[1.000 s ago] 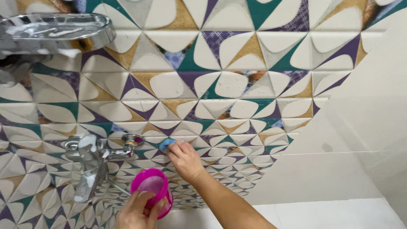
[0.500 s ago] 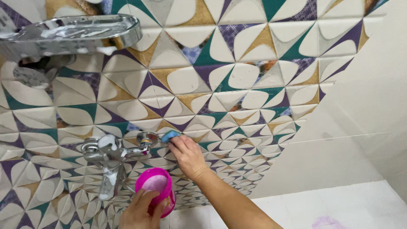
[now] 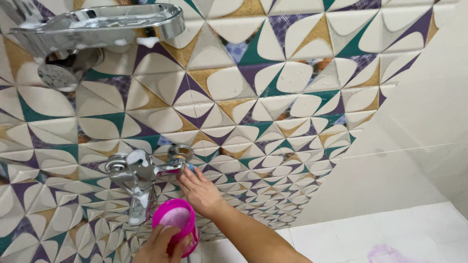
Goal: The person scrubs patterned bathroom wall tiles using a blue sponge and a pink container of cleaning solution. They repeatedly dip the sponge into the container and scrub the tiles around the shower fixtures and along the wall.
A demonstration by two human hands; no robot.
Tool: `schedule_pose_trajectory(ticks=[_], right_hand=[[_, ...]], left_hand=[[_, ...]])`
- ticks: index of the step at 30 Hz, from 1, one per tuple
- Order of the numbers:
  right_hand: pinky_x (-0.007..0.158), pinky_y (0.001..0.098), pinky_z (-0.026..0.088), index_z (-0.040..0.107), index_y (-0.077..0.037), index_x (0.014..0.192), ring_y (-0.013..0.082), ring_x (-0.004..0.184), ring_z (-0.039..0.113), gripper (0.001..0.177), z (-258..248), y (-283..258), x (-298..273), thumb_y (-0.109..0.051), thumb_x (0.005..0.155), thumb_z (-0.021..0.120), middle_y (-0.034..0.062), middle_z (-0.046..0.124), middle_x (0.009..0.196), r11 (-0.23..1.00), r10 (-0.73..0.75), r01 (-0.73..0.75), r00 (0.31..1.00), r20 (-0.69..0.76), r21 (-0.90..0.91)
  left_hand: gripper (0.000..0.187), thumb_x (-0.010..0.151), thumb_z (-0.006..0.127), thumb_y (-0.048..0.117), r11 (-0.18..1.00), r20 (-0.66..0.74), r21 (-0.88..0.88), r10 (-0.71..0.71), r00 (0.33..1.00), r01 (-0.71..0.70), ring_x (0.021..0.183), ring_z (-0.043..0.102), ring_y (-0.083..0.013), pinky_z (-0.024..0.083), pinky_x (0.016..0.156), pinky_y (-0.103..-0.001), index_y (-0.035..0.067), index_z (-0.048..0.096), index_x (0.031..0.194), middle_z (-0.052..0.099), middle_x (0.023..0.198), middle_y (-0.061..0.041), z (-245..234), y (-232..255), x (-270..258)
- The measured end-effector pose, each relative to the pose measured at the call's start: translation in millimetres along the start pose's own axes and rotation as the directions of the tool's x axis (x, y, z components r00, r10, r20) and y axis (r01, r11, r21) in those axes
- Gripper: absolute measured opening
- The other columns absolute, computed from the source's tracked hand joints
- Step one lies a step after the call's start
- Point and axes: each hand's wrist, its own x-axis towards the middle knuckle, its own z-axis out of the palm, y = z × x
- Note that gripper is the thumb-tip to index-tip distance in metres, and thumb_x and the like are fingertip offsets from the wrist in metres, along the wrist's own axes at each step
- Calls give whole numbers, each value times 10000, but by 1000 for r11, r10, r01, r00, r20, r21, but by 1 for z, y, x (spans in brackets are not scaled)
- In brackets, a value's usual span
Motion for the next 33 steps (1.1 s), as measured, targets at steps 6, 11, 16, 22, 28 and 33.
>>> schedule_pose_trajectory(ticks=[6, 11, 16, 22, 28, 33], right_hand=[[1242, 526, 208, 643, -16, 1343, 268, 1507, 349, 452, 15, -7, 8, -195, 950, 510, 112, 454, 1606, 994, -108, 108, 981, 161, 7], [1231, 536, 194, 650, 5, 1293, 300, 1542, 270, 432, 16, -5, -1, -206, 947, 499, 131, 396, 1623, 995, -72, 89, 952, 298, -43], [1245, 509, 215, 655, 15, 1375, 305, 1533, 294, 526, 20, -2, -5, -192, 912, 518, 147, 417, 1582, 992, -19, 24, 999, 45, -128], [1241, 546, 195, 690, 3, 1251, 294, 1550, 265, 419, 24, -2, -5, -186, 914, 527, 118, 377, 1640, 995, -87, 95, 961, 261, -18], [1223, 539, 203, 642, 14, 1307, 292, 1560, 244, 453, 25, 11, -36, -195, 922, 527, 120, 334, 1660, 995, -50, 71, 969, 243, -76], [1228, 535, 211, 485, 49, 1431, 369, 1561, 233, 563, 25, 26, -51, -155, 908, 525, 186, 319, 1664, 993, 92, -88, 994, 60, -75]], left_hand=[[419, 664, 865, 425, 995, -50, -9, 98, 994, -98, 824, 771, -375, 628, 650, -458, 153, 735, 955, 731, 955, -151, 12, -34, -8], [419, 639, 865, 424, 999, -105, 39, 41, 994, -37, 878, 757, -421, 631, 634, -469, 164, 749, 945, 717, 1025, -229, 14, -37, -10], [432, 664, 846, 451, 999, -41, 37, 16, 999, -14, 829, 769, -380, 627, 627, -460, 187, 746, 991, 736, 1025, -162, -4, -21, 3], [439, 686, 868, 449, 981, 4, 133, -143, 990, 141, 792, 757, -370, 612, 666, -478, 246, 757, 1059, 727, 1115, -134, -23, 12, 9], [354, 684, 839, 364, 984, -94, 106, -133, 987, 143, 814, 761, -357, 611, 673, -455, 212, 765, 995, 723, 1105, -165, -22, 32, 12], [333, 704, 837, 300, 973, -34, 22, -231, 972, 232, 805, 777, -318, 615, 706, -421, 178, 766, 1006, 774, 1038, -118, -13, 32, 9]])
